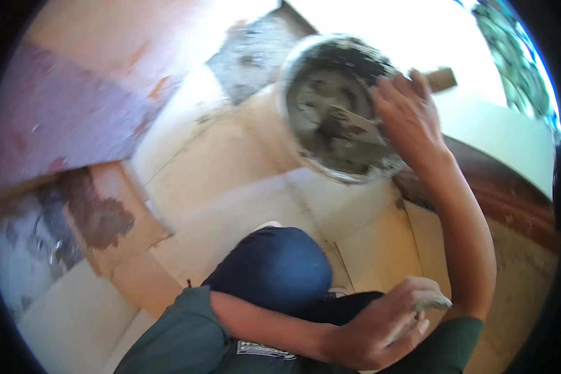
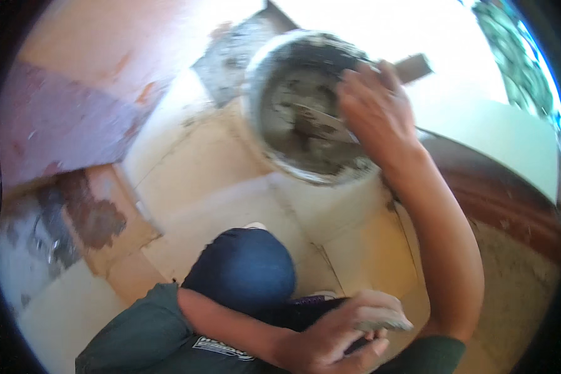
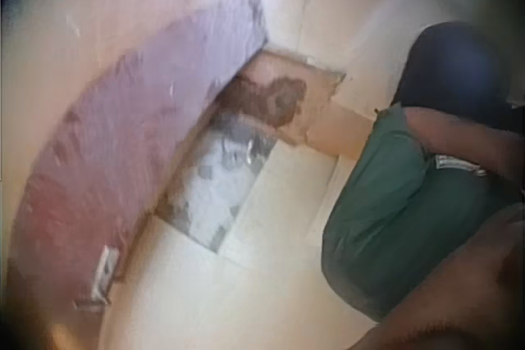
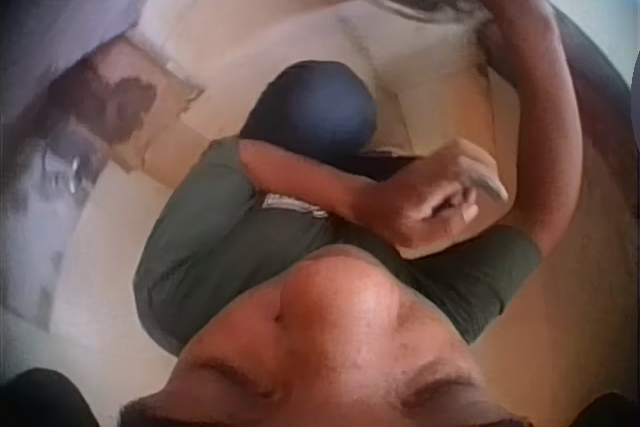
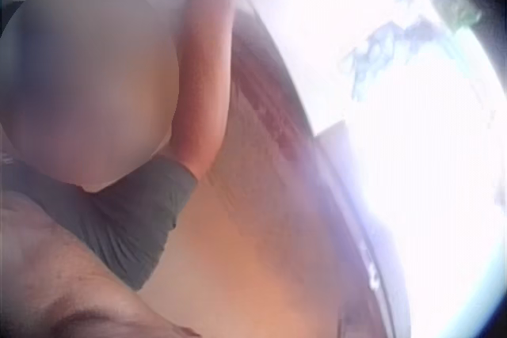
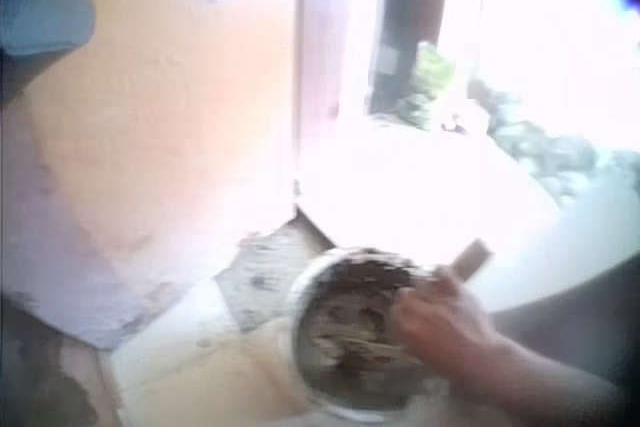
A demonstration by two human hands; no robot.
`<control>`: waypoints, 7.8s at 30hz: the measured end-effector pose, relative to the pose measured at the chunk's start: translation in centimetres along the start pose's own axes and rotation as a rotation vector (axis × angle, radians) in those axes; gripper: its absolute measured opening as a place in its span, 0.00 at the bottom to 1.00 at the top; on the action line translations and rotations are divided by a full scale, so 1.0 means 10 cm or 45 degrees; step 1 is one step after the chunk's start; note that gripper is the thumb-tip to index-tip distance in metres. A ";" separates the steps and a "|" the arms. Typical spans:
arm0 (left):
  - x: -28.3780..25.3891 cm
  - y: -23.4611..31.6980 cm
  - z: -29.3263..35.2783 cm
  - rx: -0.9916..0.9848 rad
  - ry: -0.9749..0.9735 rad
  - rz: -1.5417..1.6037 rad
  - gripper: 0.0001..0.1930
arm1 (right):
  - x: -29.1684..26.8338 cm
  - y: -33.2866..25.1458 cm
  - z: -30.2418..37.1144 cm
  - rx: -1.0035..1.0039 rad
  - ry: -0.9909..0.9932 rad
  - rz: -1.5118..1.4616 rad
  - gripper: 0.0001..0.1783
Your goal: The person applies mortar to the edges of floor tiles using a trowel and smooths it into the gaps between the tiles by hand and with the tool.
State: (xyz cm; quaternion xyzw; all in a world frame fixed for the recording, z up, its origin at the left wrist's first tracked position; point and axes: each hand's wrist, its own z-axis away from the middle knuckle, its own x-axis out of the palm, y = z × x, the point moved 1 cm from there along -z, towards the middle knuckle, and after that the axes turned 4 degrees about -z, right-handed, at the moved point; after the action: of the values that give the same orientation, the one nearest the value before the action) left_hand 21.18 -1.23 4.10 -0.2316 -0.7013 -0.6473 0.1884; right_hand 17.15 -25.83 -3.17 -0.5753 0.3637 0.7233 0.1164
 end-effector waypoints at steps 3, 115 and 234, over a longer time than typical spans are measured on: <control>0.15 0.02 -0.13 0.445 0.228 -0.082 0.15 | -0.04 0.19 0.17 0.081 -0.170 0.021 0.21; 0.69 -1.83 0.92 -0.749 -1.589 -1.742 0.18 | 2.13 -1.77 6.21 2.308 -0.239 -1.513 0.24; 0.77 -2.30 0.91 -0.855 -1.621 -1.763 0.18 | 2.37 -1.28 6.64 2.016 -0.573 -1.130 0.25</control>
State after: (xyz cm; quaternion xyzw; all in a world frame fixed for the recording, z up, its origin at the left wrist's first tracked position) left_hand 2.07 7.21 -11.25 -0.1167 -0.4328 -0.5343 -0.7166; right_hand -32.34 21.08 -25.05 -0.2612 0.4666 0.2485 0.8076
